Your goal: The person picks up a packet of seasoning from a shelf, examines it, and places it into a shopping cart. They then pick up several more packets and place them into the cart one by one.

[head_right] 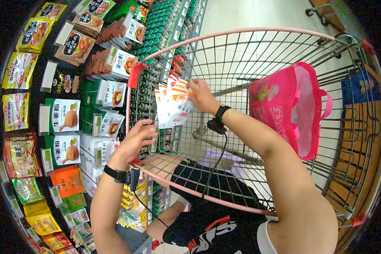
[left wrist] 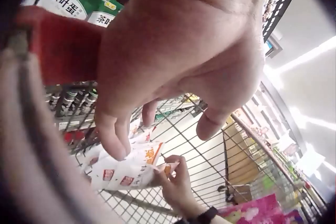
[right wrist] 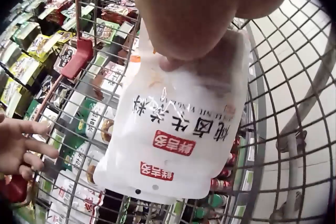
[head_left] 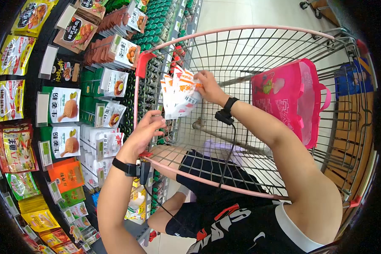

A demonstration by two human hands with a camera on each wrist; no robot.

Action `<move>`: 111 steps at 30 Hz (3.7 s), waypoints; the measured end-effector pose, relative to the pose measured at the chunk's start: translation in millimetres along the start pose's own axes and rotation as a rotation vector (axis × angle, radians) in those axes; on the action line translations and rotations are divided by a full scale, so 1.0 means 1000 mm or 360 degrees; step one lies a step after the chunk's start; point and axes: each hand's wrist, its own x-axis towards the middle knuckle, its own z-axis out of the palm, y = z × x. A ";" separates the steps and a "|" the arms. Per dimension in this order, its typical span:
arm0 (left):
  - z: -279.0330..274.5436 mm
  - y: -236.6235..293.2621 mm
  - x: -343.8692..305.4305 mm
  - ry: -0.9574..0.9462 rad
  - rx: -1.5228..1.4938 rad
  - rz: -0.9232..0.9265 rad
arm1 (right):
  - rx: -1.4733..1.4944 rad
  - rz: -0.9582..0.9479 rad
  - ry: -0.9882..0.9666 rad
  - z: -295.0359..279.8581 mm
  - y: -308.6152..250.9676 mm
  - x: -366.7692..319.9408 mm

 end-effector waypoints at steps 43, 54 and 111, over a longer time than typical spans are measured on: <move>0.020 -0.018 0.140 0.0312 0.1005 0.0245 | 0.0178 -0.0019 -0.0363 0.048 0.036 0.021; 0.021 0.000 0.119 0.0114 0.1198 0.0285 | 0.0390 0.0120 -0.0029 0.047 0.029 0.033; 0.028 -0.198 -0.172 0.1169 -0.0547 0.0837 | -0.0254 -0.0413 0.0004 0.079 -0.032 -0.019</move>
